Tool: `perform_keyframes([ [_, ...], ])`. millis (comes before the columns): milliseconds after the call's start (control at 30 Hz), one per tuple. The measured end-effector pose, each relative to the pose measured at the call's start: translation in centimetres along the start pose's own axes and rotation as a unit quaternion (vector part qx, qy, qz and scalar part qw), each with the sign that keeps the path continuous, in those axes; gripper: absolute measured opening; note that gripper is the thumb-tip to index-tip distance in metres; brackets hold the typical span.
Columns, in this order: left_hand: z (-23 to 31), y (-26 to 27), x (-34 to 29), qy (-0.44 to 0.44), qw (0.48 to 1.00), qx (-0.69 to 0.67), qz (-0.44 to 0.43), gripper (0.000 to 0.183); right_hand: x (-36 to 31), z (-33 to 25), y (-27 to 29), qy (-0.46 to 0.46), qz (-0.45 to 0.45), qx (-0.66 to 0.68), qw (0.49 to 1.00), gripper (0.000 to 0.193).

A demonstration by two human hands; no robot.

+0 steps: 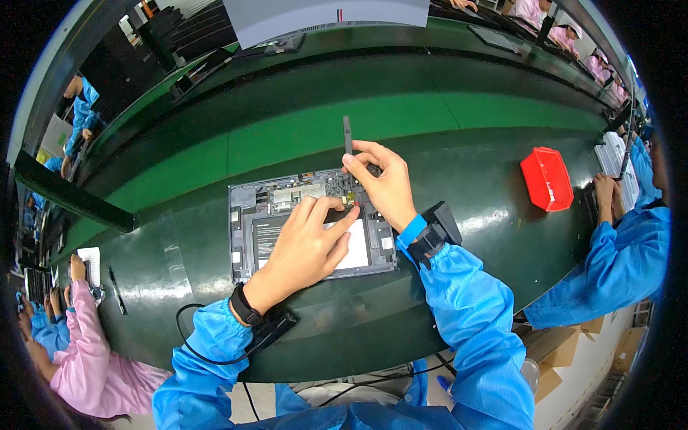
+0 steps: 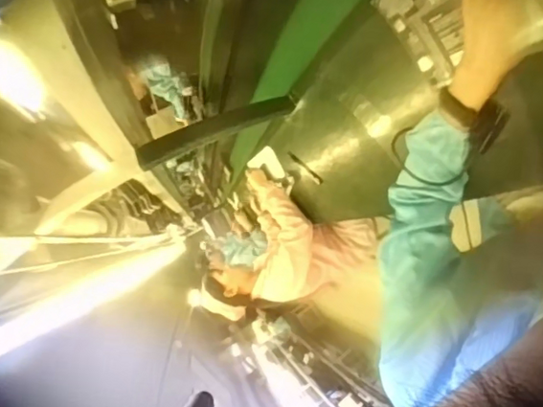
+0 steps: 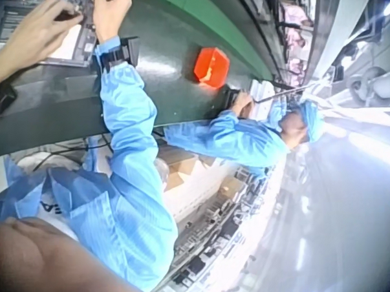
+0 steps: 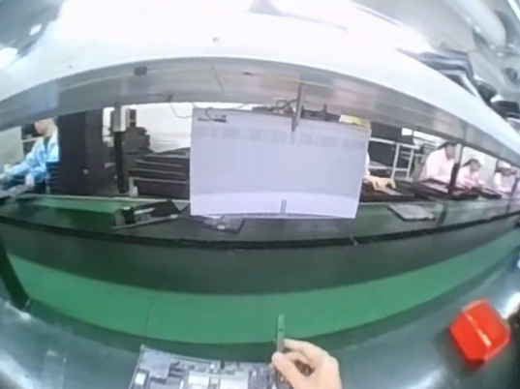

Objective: The person assembles tablet devices on a conveyor line by applying tape strips over internal components using a plastic stick tool and by hand, then pushes the assembled device down the line.

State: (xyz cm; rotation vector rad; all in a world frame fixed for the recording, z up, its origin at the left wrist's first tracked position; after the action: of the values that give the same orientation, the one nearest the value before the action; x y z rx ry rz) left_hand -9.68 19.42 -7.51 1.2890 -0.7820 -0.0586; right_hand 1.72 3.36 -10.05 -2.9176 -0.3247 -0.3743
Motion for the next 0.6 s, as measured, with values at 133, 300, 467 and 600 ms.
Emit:
perform_keyframes([
  [133,0.11,-0.09,-0.02,0.011,1.000,-0.015,-0.011,0.043,-0.02,0.38,0.40,0.030,-0.007,-0.058,0.998,0.033],
  [300,0.19,0.16,-0.19,0.015,1.000,-0.011,-0.006,0.043,-0.05,-0.22,0.20,0.103,-0.029,-0.156,0.982,0.030],
  [467,0.14,0.05,-0.06,0.013,1.000,-0.003,-0.004,0.043,0.15,-0.04,0.26,0.103,-0.029,-0.150,0.983,0.029],
  [600,0.02,-0.02,-0.02,-0.003,1.000,0.021,-0.019,0.044,0.28,0.08,0.26,0.117,-0.029,-0.165,0.979,0.029],
])
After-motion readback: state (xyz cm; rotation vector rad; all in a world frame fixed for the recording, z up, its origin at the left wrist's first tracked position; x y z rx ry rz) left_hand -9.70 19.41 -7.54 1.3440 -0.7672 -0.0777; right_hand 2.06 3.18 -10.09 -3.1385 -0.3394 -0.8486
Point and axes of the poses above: each hand's wrist, its own x-axis towards the middle knuckle, its own y-axis out of the back of the hand, z = x × y, the point moved 1 cm from there along x, towards the middle knuckle, and after that the axes turned 15 degrees about x, right-handed, at the moved point
